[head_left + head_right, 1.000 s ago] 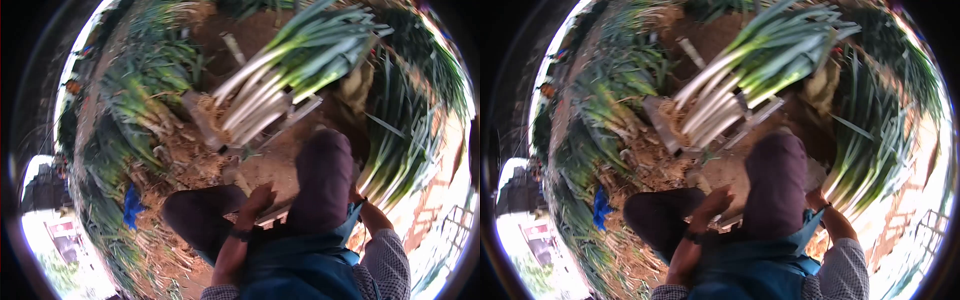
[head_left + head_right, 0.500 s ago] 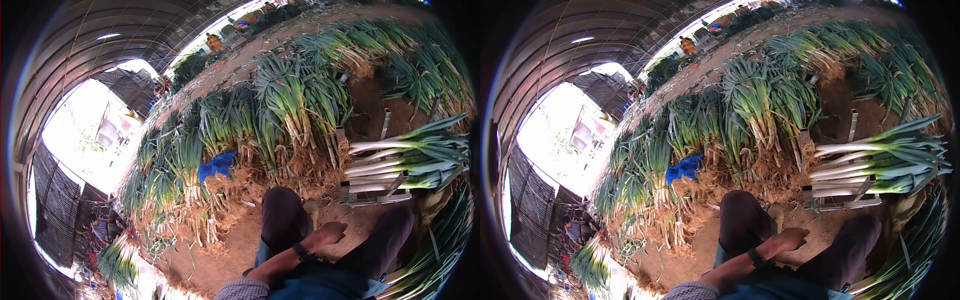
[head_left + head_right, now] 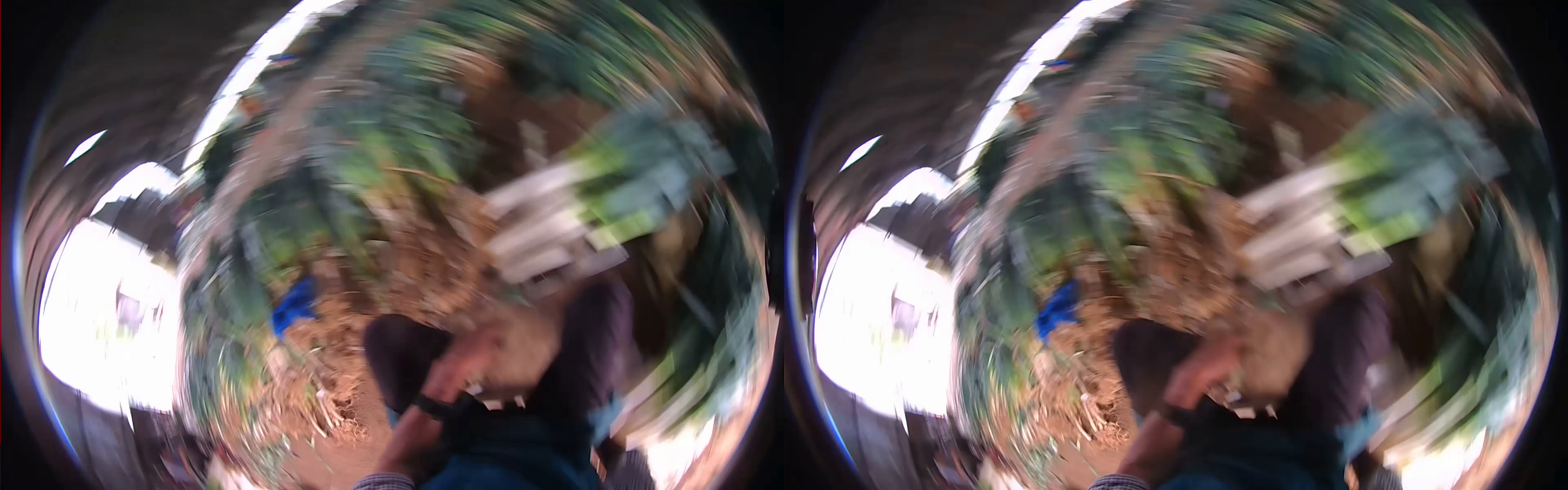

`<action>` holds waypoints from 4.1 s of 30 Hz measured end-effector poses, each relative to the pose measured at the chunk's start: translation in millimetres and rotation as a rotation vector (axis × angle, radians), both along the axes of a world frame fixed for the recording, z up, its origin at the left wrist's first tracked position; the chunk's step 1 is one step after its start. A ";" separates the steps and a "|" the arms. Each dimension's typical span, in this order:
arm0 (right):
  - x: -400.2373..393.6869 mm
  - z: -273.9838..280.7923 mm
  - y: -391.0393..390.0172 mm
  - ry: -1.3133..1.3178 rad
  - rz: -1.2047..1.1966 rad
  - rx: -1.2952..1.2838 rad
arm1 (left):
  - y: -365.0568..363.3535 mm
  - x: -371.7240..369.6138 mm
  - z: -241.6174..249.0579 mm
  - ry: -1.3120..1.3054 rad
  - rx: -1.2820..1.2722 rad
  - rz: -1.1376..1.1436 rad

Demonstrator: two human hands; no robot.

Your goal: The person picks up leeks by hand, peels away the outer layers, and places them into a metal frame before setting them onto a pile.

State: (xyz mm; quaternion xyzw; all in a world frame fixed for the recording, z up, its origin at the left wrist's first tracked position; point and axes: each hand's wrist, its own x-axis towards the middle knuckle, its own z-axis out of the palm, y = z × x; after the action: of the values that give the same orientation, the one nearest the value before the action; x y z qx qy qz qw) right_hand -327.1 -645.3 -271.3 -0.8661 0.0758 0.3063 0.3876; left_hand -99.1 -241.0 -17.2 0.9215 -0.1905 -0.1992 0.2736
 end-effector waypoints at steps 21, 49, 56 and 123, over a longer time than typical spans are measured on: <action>19.1 -31.6 -0.2 -0.037 0.664 -0.656 | -67.0 25.5 -12.3 0.270 0.447 -0.358; -67.6 -33.0 -35.7 0.317 0.499 -0.620 | -39.4 29.0 -5.3 0.302 0.350 -0.210; -142.4 -57.5 -53.8 0.211 0.459 -0.792 | -31.5 30.9 -5.2 0.298 0.354 -0.221; 133.3 473.7 -353.2 -0.750 -0.670 -0.165 | -120.4 25.0 68.2 0.016 0.130 -0.171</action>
State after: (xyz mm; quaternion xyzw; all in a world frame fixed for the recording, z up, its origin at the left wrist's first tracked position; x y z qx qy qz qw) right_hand -193.8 -998.5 202.4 -0.8724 0.2291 -0.1738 0.3953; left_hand -74.1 -361.4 51.0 0.9161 -0.2529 -0.2410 0.1969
